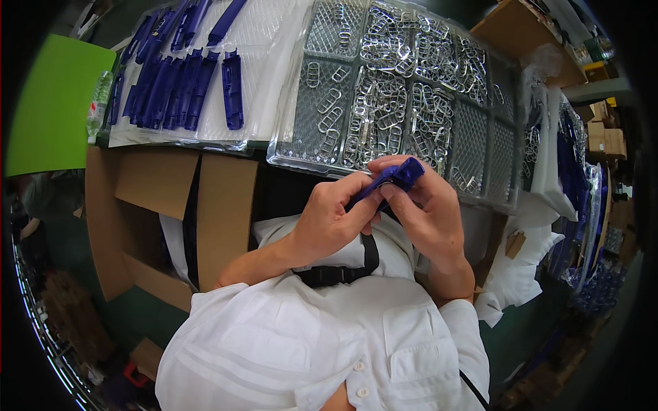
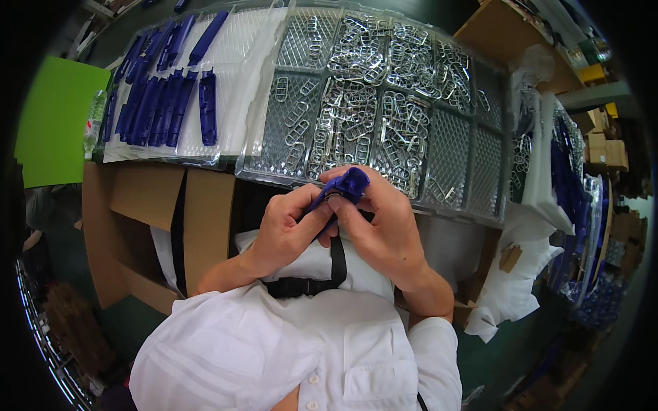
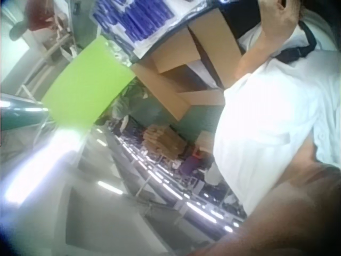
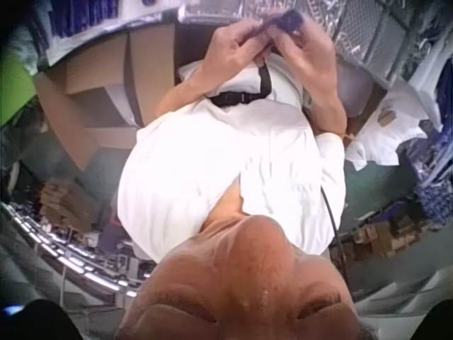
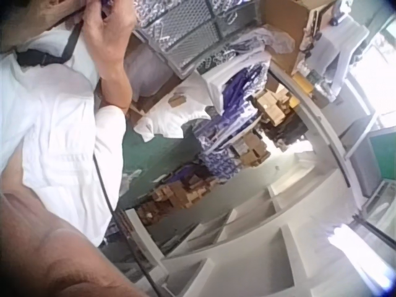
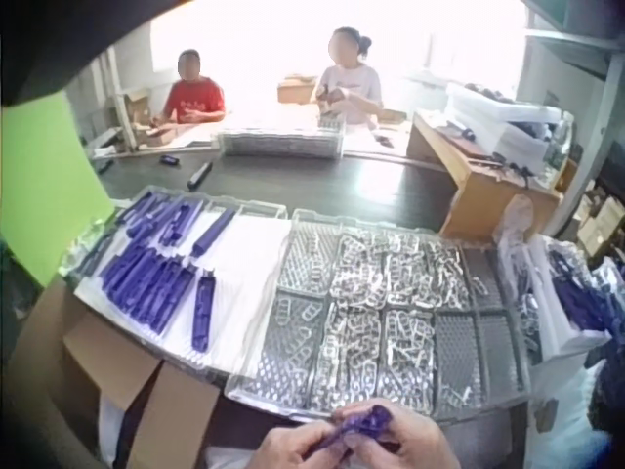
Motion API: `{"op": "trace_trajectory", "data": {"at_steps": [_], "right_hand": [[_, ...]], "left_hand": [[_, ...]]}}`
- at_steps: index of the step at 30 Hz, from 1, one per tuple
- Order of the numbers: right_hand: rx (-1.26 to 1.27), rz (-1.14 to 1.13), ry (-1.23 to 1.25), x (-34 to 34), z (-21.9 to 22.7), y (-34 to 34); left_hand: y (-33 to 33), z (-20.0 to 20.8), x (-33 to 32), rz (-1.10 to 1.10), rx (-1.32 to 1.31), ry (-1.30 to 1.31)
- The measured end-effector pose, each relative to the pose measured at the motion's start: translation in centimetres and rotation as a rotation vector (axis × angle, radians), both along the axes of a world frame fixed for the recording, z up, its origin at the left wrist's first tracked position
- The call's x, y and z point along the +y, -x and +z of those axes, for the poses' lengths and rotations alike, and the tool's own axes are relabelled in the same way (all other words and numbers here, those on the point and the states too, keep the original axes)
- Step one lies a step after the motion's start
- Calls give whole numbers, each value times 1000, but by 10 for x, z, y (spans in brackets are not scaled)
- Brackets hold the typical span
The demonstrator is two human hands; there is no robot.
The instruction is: Assembling electronic components by inserting small metal pieces into blue plastic housings and placing them into a box.
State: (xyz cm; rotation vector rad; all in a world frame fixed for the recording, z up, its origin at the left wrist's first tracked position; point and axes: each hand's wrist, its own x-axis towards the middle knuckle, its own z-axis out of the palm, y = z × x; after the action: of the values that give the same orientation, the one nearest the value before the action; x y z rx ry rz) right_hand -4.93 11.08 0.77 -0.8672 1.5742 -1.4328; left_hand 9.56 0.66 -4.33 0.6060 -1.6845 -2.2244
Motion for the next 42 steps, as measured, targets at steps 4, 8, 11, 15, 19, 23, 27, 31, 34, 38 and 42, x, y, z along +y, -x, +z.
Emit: {"op": "trace_trajectory", "data": {"at_steps": [4,8,11,15,19,23,27,31,34,38,42], "right_hand": [[5,-6,-2,-2,-9,1],[87,-63,-45,-9,-11,-1],[298,-68,-134,-13,-27,6],[413,-87,-138,-21,-36,10],[48,-63,32,-20,-40,22],[-256,7,319,-7,-43,36],[-485,33,430,5,-28,20],[-486,-50,405,3,-27,19],[-525,-45,406,4,-29,23],[-570,-12,416,3,-34,27],[-603,1,434,2,-39,31]], "left_hand": [[2,-9,1,29,24,47],[9,-12,-1,76,42,57],[14,-16,-7,70,-28,84],[20,-20,-11,81,-56,43],[7,-12,-21,-11,-25,157],[-12,4,-23,-161,85,24],[-10,13,-14,74,129,729],[-4,11,-8,188,152,850],[-2,12,-7,221,144,895],[-2,12,-5,238,127,919],[1,12,-5,235,124,920]]}}
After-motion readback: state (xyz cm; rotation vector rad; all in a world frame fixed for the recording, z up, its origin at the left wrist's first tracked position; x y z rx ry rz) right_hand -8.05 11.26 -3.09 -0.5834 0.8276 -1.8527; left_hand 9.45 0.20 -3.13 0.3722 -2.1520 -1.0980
